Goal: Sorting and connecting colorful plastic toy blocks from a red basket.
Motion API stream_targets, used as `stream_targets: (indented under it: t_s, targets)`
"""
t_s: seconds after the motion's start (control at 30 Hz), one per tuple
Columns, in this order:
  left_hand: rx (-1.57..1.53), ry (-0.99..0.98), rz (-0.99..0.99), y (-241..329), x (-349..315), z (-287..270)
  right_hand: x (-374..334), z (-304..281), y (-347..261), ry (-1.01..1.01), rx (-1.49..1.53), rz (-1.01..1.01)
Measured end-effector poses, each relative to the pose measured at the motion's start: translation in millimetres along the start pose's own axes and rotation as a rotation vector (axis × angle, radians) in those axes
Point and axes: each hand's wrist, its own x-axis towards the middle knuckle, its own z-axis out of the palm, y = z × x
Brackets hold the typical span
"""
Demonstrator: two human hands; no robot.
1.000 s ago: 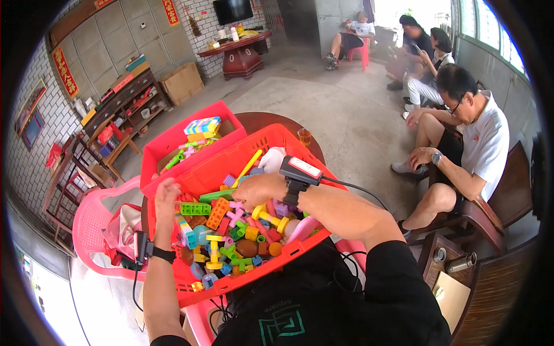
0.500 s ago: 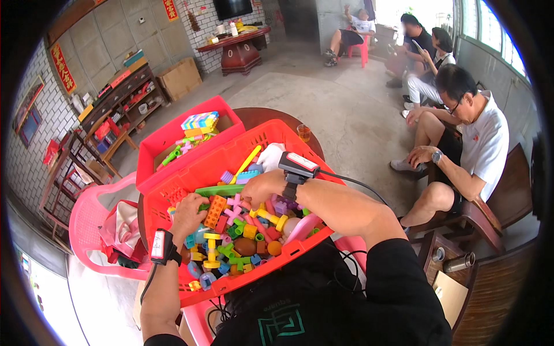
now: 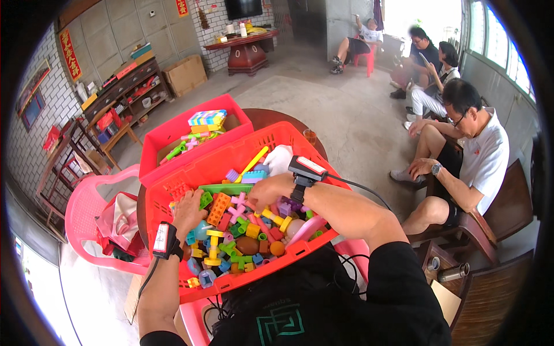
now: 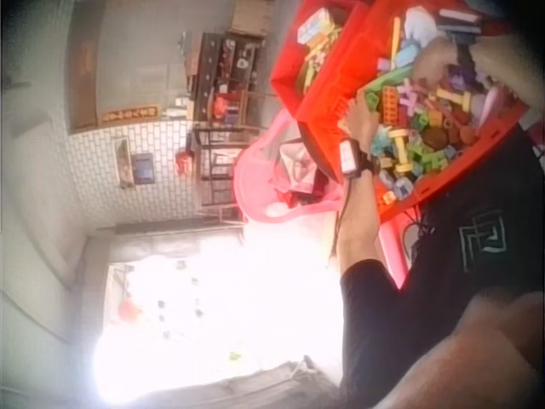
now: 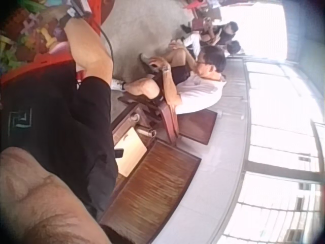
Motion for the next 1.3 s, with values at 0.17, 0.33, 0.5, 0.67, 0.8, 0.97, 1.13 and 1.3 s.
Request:
stream_targets:
  t_s: [0.17, 0.33, 0.5, 0.67, 0.8, 0.97, 1.13, 1.3]
  targets:
    - [0.006, -0.037, -0.007, 4, 1, -4, 5, 3, 5, 0.002, -0.015, -0.001]
    - [0.025, -0.026, -0.006, -6, 2, 3, 14, 6, 5, -0.021, -0.052, -0.026]
    - [0.033, -0.014, 0.005, -5, 1, -11, 4, 2, -6, -0.021, -0.061, 0.016]
    - [-0.205, -0.010, -0.085, -1, 2, -30, 10, 4, -4, -0.045, -0.105, 0.048]
    - [-0.219, 0.038, -0.075, 1, 2, -26, 13, 8, 3, -0.054, -0.079, -0.044]
    - [-0.309, 0.126, -0.063, 0, 7, -20, 6, 1, 6, -0.061, 0.021, -0.039]
    - [-0.365, 0.094, -0.069, -6, 8, -14, -11, -15, -5, -0.072, 0.065, -0.023]
    - [-0.811, 0.292, 0.052, -11, 18, -12, -15, -28, -3, 0.000, 0.035, -0.110]
